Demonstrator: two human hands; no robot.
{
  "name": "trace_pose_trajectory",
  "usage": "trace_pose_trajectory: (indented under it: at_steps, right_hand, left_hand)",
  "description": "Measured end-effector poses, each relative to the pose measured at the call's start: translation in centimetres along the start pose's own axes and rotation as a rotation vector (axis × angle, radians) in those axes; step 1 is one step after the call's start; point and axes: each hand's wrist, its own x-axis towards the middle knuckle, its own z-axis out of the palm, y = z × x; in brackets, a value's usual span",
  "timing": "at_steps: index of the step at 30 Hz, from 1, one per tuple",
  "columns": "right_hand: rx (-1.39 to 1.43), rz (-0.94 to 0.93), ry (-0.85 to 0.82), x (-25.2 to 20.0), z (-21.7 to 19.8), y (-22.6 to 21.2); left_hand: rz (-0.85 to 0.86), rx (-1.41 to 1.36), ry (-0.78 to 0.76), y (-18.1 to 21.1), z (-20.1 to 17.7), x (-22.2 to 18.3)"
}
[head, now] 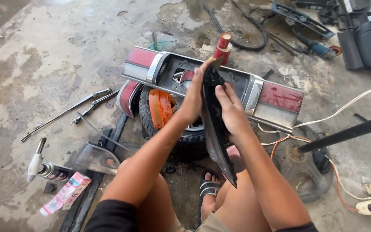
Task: Hand-sanding a plastic car light lens to restore its surface finish.
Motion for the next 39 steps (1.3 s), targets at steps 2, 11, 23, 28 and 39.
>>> trace_pose_trajectory:
  at_steps: [2, 11, 23, 28, 39]
  right_hand:
    - [-0.027, -0.005, -0.031, 2.3, -1.4, 0.7]
    - [-0.093, -0.049, -0.052, 2.5, -2.9, -0.2]
    - [-0.192, -0.051, -0.067, 1.5, -3.7, -1.8]
    - [-0.245, -0.088, -0.109, 4.5, -5.4, 0.6]
    - [-0.269, 0.017, -0.169, 3.3, -4.5, -0.1]
  left_hand:
    - [-0.025, -0.124, 0.079, -1.3, 0.9, -0.2]
    - [-0.062, 0.077, 0.050, 0.4, 2.3, -0.7]
    - [0.071, -0.080, -0.034, -2.4, 2.1, -0.7]
    - [0.129, -0.151, -0.051, -3.1, 1.6, -0.7]
    - [0.114, -0.312, 0.014, -2.0, 0.2, 0.0]
